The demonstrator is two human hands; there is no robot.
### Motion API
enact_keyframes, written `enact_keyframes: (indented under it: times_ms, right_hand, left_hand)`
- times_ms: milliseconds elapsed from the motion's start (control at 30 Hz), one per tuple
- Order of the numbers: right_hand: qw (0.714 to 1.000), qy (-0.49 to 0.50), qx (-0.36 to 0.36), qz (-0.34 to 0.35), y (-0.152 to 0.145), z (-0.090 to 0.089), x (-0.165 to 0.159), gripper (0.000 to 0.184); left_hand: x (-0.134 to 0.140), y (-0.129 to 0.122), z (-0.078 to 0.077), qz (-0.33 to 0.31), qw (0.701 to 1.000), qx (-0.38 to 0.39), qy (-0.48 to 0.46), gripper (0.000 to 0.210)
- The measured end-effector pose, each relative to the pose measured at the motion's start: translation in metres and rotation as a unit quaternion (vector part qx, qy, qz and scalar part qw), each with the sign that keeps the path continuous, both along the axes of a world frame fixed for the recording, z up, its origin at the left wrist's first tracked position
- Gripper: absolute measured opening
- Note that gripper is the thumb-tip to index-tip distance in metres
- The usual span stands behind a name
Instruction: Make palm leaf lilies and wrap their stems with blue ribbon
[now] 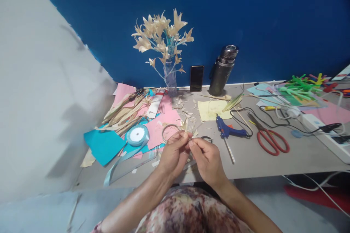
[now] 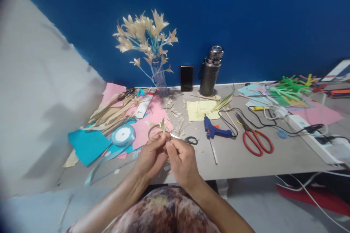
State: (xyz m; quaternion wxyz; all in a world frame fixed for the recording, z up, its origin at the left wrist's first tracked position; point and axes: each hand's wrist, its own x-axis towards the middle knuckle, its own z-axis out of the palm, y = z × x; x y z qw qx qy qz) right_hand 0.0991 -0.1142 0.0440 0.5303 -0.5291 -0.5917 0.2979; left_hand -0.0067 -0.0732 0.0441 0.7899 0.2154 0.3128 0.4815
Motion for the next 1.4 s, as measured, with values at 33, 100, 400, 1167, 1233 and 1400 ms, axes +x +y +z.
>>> enact_keyframes:
  times_ms: [33,100,400,1167,1233,1400]
  right_hand:
    - [1.0,0.003,-0.001,-0.001,0.0,0.0,0.0,0.037]
    - [1.0,0.007,-0.002,-0.002,0.0,0.0,0.001,0.036]
    - [1.0,0.007,-0.025,0.01,0.001,-0.001,0.008,0.037]
    - [0.999,0.041,-0.007,0.01,0.003,-0.007,0.001,0.037]
    - [0.999,0.045,-0.008,0.007,0.005,-0.011,0.001,0.038]
    - [0.997,0.05,-0.037,0.044,0.01,-0.026,0.007,0.031]
  left_hand:
    - [0.0,0.0,0.0,-0.001,1.0,0.001,-0.001,0.027]
    - [0.001,-0.001,-0.001,0.0,1.0,0.001,-0.003,0.026]
    - [-0.001,-0.001,-0.004,0.012,0.999,-0.024,-0.024,0.021]
    - [-0.002,0.002,-0.003,0.036,0.987,0.098,0.124,0.032]
    - [-0.004,0.003,-0.007,0.04,0.982,0.116,0.14,0.033]
    - [-0.017,0.008,-0.007,0.043,0.938,0.227,0.26,0.025]
